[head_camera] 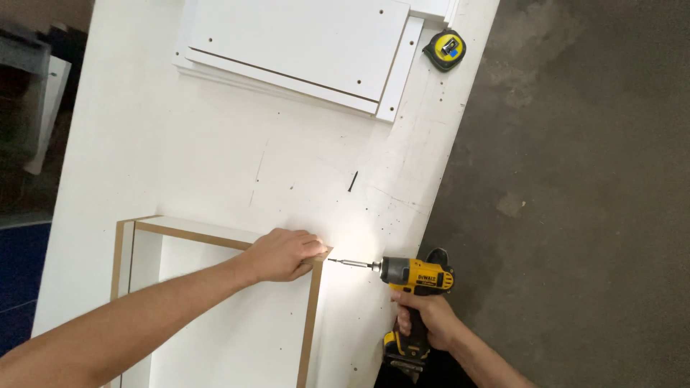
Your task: Assembling a wooden drawer by aligning frame components and fastening them together using a power drill and screws.
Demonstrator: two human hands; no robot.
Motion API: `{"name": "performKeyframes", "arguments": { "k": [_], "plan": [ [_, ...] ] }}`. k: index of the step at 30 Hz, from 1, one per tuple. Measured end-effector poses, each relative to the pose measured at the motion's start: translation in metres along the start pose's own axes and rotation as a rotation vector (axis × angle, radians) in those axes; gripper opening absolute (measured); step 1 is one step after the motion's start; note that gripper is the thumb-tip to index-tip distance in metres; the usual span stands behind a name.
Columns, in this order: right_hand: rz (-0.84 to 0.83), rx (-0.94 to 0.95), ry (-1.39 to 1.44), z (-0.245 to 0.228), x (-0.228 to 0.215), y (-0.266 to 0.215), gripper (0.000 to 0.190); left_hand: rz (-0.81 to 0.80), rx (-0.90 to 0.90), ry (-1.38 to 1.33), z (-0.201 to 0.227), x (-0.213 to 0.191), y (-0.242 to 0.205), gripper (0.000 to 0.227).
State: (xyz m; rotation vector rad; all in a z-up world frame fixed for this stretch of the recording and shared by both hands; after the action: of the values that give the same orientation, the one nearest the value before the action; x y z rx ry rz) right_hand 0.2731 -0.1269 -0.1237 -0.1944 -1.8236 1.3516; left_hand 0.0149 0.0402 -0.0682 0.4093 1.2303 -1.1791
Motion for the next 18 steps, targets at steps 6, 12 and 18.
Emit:
{"name": "performKeyframes", "arguments": {
  "k": [6,12,18],
  "plan": [
    [0.0,0.052,0.056,0.009,-0.003,0.001,0.014,-0.004,-0.008,0.002,-0.002,0.007,-0.001,0.004],
    [-0.016,0.019,0.0,0.005,0.001,0.004,0.016,0.059,0.011,-0.017,-0.003,0.008,-0.002,0.011],
    [-0.001,0.057,0.025,0.007,-0.004,0.007,0.015,0.062,-0.01,0.009,-0.002,0.004,-0.002,0.007]
  ]
}}
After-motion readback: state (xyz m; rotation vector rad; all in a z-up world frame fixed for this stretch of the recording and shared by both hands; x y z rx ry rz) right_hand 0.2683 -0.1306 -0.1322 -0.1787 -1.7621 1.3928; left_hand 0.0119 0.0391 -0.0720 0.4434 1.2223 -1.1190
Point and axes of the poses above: each hand's wrist, its own y-axis towards the middle knuckle, its own x-axis out of the palm, z = x × y, the point moved 5 cm from there along y, towards the middle knuckle, and after that the axes turned 14 degrees about y, right-handed, at the moved point
